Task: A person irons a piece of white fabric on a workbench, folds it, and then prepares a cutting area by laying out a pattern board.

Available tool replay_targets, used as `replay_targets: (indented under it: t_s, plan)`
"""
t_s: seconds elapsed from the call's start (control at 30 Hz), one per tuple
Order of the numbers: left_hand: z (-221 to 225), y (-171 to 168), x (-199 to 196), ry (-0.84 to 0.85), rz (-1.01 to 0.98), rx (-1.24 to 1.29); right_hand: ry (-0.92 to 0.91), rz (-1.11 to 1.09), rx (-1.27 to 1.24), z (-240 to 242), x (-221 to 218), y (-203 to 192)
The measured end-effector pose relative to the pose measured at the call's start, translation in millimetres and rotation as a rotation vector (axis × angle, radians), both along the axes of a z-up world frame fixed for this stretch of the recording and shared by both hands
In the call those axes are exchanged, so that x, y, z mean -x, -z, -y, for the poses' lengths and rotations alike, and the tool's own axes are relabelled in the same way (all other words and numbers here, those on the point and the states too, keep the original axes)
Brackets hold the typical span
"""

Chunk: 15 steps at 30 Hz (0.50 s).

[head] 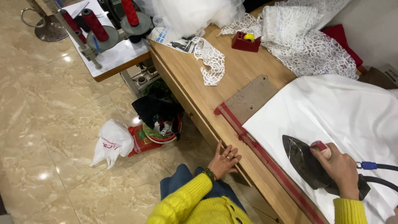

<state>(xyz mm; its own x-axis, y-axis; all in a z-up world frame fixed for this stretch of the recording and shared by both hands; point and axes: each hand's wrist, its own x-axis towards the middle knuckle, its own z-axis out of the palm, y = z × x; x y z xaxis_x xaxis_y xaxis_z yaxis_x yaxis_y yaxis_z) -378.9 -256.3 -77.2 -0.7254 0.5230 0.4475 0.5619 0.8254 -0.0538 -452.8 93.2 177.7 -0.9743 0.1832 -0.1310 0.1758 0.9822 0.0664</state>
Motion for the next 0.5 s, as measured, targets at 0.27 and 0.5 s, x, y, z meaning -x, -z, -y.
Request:
replay_targets:
  t_s: [0.27,0.5]
  plan:
    - [-17.3,-1.0,3.5,-0.042,0.08,-0.139,-0.041,-0.029,0.0,4.9,-1.6,-5.4]
    - [0.2,-43.7,-1.9,0.09,0.209,-0.404,-0.078,-0.05,0.011,-1.4,0.6,-1.5]
